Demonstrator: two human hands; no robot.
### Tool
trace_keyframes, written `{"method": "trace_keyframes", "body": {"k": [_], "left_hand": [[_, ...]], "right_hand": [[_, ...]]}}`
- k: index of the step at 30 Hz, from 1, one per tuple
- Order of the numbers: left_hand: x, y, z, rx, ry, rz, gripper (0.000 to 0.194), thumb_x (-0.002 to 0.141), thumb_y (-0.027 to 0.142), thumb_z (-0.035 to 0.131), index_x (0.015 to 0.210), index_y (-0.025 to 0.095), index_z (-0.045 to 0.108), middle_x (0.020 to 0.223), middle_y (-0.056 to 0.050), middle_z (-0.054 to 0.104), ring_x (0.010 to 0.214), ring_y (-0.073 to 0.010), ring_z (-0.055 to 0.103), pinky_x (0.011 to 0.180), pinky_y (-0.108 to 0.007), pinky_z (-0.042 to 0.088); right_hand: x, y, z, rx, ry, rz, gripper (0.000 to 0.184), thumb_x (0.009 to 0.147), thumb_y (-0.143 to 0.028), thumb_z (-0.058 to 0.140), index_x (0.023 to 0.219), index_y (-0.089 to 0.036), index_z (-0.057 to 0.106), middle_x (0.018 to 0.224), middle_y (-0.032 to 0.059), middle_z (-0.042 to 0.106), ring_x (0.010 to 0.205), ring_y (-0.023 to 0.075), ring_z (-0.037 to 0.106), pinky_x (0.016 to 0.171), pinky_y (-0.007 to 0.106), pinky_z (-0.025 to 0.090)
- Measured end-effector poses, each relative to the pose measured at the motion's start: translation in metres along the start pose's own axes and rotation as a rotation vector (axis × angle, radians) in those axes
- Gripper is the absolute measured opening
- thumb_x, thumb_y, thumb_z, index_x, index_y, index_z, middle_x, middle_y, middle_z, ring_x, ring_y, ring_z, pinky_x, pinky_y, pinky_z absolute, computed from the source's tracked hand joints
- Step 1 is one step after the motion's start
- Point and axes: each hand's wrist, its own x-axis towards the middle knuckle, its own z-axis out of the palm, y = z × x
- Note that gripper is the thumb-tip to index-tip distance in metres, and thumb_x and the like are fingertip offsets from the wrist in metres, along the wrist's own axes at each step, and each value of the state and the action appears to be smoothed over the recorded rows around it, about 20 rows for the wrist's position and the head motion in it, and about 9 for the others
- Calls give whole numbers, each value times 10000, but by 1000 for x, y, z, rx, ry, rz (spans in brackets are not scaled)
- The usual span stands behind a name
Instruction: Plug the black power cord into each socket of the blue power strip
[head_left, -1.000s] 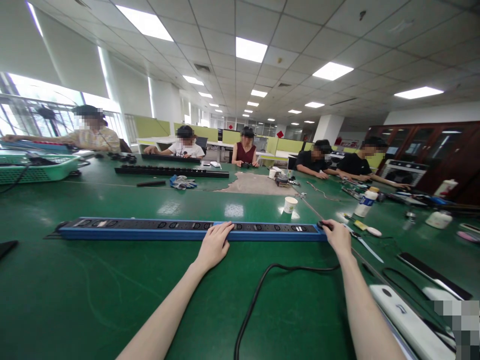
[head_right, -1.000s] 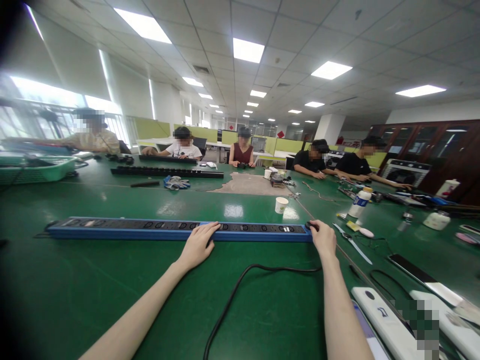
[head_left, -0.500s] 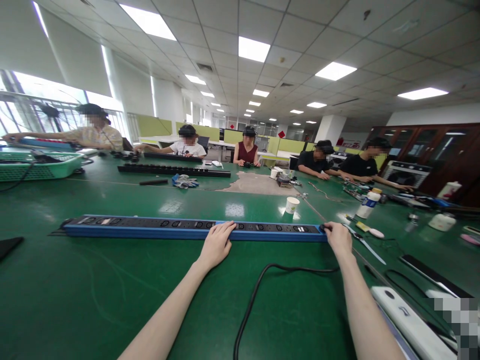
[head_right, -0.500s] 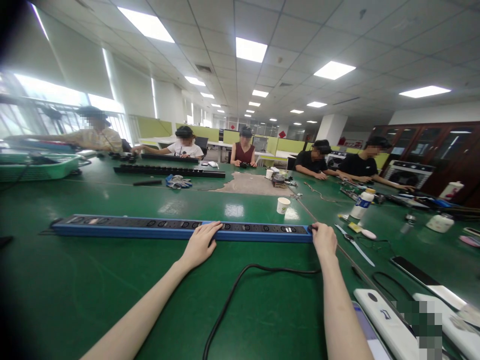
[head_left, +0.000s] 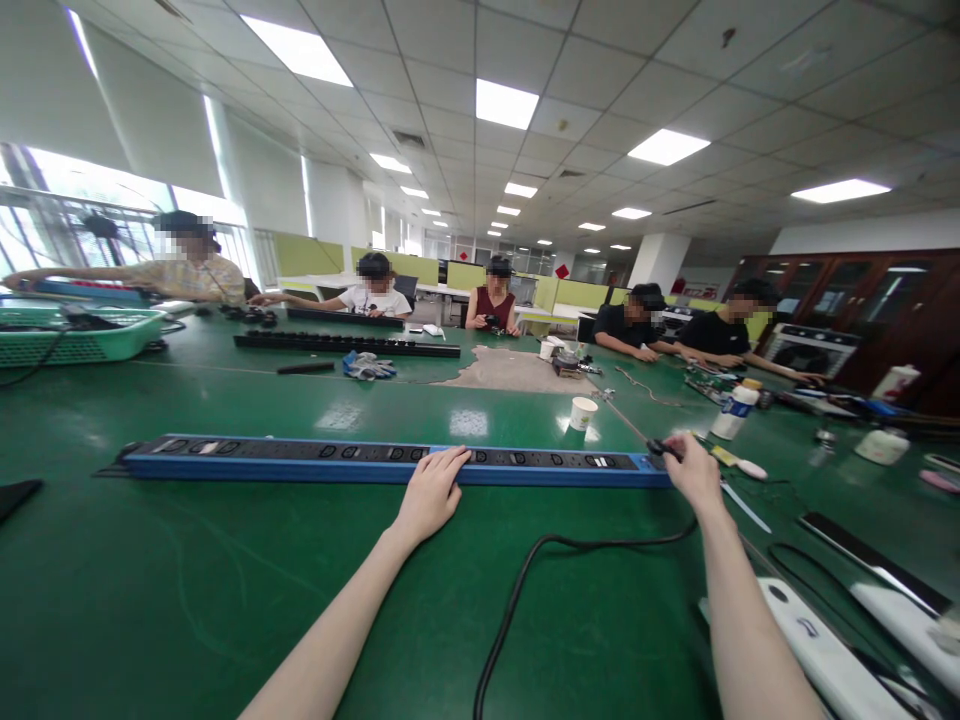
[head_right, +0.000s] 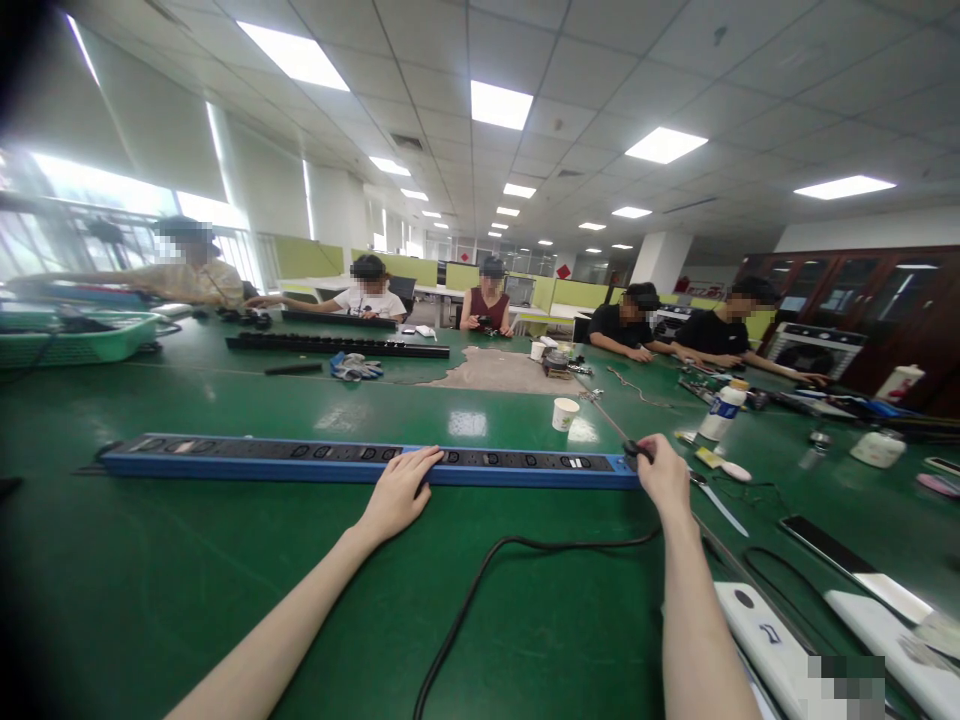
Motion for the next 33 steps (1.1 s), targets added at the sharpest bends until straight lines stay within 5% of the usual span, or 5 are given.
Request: {"method": "trace_keyframes", "body": {"k": [5,11,19,25,33], "left_hand": [[0,0,0,-1,-1,5,690,864,55,485,1515,279,518,1566,-50,537,1445,-237,483,1211,-471,369],[0,0,1,-2,0,5,680,872,62,479,1514,283,520,1565,-49,539,1445,-245,483,1215,-488,363],[0,0,0,-4,-4,2,689,868,64,484,1519,287,516,1568,-52,536,1445,-248,485,1211,-495,369],[0,-2,1,-20,22,-1,724,872,73,479,1570,262,438,1540,-79,559,1427,-252,508,1211,-489,379],[-3,-6,5,-55,93,-25,825,875,91,473,1657,213,241,1486,-127,593,1366,-282,559,1181,-513,412]], "right_hand": [[13,27,-5,-28,214,69,318,845,-302,551,1080,-179,726,1040,138,756,956,279,690,876,387,513],[-10,51,9,-180,12,122,367,822,-262,540,1067,-220,811,988,136,770,896,298,696,879,423,532],[-4,32,6,-198,-145,184,418,775,-242,572,1095,-192,837,1061,185,777,966,339,729,929,453,556],[-10,5,-20,92,-103,185,303,718,-227,639,938,-240,846,770,101,763,891,302,748,910,402,591],[-15,-3,-20,556,-519,337,350,622,-165,707,961,-185,793,929,114,798,861,271,762,744,392,638]]}}
